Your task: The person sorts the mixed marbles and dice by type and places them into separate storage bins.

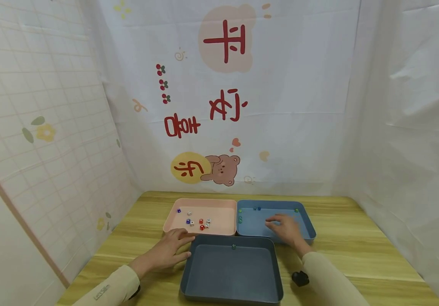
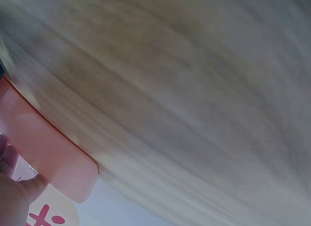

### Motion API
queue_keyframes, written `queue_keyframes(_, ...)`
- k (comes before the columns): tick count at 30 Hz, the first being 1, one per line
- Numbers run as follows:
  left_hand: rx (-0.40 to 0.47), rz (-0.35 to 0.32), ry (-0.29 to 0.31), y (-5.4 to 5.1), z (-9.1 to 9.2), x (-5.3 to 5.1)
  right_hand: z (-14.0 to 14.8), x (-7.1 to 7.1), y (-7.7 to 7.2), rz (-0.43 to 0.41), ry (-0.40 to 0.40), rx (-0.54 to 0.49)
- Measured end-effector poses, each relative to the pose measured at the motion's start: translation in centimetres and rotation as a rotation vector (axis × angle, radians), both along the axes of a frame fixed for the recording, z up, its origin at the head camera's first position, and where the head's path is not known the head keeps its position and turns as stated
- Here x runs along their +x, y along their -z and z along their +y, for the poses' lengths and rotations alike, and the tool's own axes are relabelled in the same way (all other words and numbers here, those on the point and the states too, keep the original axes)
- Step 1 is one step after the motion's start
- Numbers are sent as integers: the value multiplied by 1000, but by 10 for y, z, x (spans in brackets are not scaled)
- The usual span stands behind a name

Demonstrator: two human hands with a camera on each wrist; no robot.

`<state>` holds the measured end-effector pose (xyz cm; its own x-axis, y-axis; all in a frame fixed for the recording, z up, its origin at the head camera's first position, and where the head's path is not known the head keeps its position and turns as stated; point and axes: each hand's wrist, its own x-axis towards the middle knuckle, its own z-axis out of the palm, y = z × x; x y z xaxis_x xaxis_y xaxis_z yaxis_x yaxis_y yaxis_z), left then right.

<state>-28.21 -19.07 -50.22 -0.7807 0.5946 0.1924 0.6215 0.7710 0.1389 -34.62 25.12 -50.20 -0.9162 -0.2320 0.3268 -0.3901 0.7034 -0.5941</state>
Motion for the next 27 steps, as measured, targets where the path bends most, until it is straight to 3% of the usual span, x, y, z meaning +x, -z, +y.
queue_keyframes(6,2,42,24,1,-1,0,-18,7,-3,-52,-41,-5)
queue_keyframes(13,12,88,48,2,-2,0,-38,12,-3,-35,-93,-9)
queue_keyframes(18,9,79,40,2,-1,0,-48,16,0,-8,-178,-9)
queue_keyframes(27,-12,21,5,-1,1,1,-64,27,-1,51,-273,99)
